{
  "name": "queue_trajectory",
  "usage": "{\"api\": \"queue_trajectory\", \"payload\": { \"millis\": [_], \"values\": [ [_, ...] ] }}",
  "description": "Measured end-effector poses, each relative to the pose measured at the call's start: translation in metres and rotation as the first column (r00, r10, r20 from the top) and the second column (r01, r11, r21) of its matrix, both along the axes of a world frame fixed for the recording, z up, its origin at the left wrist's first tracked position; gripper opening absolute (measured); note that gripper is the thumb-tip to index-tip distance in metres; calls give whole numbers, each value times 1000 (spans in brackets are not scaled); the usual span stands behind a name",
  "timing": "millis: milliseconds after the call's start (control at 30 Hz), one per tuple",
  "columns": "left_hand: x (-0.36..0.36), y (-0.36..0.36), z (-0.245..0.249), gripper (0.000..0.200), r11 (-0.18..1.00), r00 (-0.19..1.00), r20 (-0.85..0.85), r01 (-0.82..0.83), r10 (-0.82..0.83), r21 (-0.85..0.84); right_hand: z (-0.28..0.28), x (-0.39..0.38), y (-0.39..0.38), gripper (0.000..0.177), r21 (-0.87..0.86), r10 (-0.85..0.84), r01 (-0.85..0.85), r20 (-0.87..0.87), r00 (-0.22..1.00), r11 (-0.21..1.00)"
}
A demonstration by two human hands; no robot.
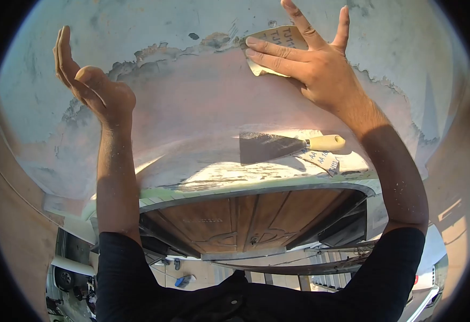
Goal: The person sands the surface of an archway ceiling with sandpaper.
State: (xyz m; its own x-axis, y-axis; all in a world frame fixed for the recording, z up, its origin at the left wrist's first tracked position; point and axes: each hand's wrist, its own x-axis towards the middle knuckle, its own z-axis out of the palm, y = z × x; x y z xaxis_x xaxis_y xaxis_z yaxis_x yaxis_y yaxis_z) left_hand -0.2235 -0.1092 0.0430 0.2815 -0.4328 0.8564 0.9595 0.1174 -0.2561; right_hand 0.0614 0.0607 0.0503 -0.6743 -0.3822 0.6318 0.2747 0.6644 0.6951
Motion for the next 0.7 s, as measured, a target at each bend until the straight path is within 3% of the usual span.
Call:
{"api": "queue_trajectory", "payload": {
  "millis": [67,133,167,233,267,333,500,567,700],
  "values": [
    [-9,3,3,78,999,999,15,32,-32,-18,0,-19,3,32,1,36,-36,-29,999,999],
    [-11,14,8,79,990,966,-238,118,-96,79,7,-84,-28,35,-42,142,-142,15,990,989],
    [-6,9,8,79,990,966,-242,111,-88,83,15,-113,-45,35,-56,211,-208,62,975,977],
    [1,-6,-3,74,999,994,-107,25,-29,-44,23,-136,-65,36,27,188,-190,82,979,981],
    [-6,-8,-4,74,1000,996,-92,13,-15,-26,25,-141,-70,37,102,156,-166,99,983,981],
    [-27,-10,-4,76,988,971,-193,-131,145,80,23,-112,-52,37,74,138,-147,108,984,986],
    [-34,-17,0,89,997,997,57,-55,52,61,28,-2,4,37,57,19,-23,55,998,998],
    [-37,-11,4,97,993,993,105,-59,48,100,36,-13,15,37,73,-20,16,46,999,997],
    [-12,-4,-2,93,1000,999,31,-8,9,-30,30,-96,-42,42,79,149,-155,84,985,985]
  ]
}}
